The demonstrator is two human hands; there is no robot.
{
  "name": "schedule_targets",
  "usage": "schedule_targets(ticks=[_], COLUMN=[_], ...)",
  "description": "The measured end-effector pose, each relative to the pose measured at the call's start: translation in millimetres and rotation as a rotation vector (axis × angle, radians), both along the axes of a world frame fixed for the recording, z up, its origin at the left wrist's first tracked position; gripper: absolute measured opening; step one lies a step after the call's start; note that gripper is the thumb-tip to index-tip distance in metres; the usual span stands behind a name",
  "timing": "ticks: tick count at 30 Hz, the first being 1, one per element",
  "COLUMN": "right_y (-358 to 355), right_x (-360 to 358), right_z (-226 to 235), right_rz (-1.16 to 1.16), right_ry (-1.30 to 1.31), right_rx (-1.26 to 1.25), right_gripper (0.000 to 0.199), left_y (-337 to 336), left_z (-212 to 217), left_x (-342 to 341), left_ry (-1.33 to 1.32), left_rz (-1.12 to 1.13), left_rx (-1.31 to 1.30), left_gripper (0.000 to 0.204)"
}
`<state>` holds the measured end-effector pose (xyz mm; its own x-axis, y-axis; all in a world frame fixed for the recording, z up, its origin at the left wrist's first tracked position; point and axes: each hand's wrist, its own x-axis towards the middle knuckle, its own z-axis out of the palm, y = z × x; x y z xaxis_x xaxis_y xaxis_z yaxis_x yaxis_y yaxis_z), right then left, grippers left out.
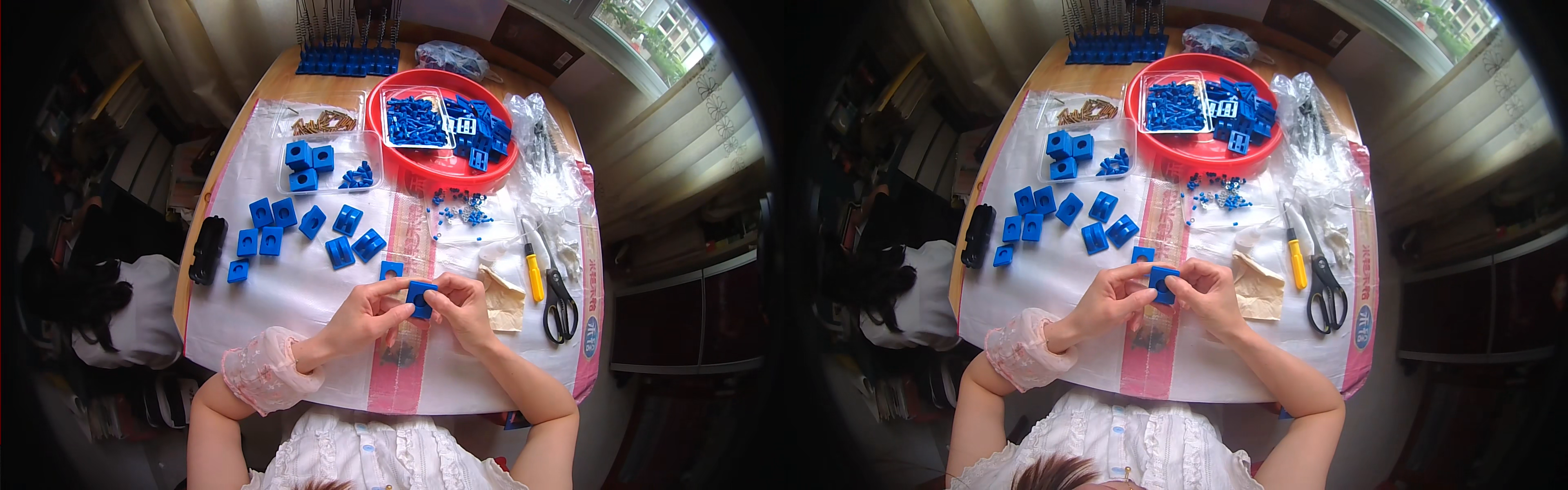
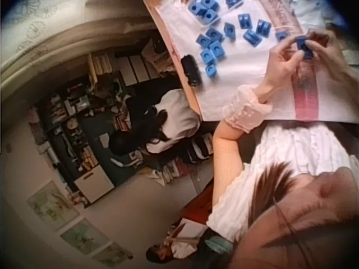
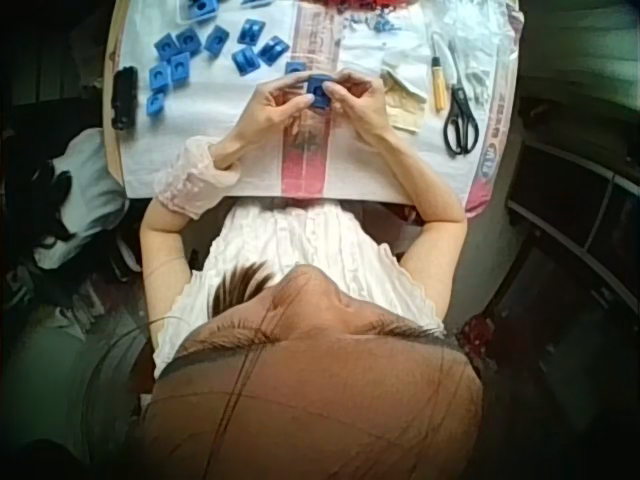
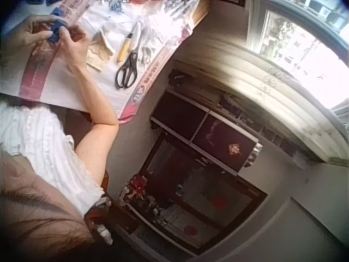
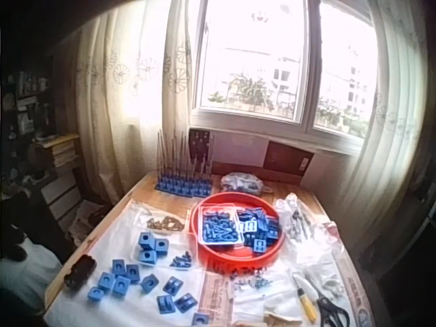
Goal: The user is assembling blue plastic blocks on a table.
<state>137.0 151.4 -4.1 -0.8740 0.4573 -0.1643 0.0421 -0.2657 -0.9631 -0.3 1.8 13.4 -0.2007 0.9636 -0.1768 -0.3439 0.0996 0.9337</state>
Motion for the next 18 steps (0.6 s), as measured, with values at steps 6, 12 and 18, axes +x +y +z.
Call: schedule_targets(ticks=[6,12,18], right_y=[-2.0,3.5,6.0], right_x=[-3.4,-1.2,-0.7], right_z=[6.2,6.1,5.0], right_rz=[0.076,0.126,0.123], right_ry=[0.115,0.042,0.024], right_rx=[-0.021,-0.054,-0.041], right_gripper=[0.013,0.02,0.02], left_y=[-0.4,0.5,0.7], left_z=[-1.9,-2.4,-1.6], left_x=[-3.3,-2.7,-2.2], left_ry=[0.038,0.052,-0.002], left_rz=[0.057,0.069,0.05], left_rx=[-0.019,-0.016,-0.025], left_gripper=[0.04,0.038,0.039])
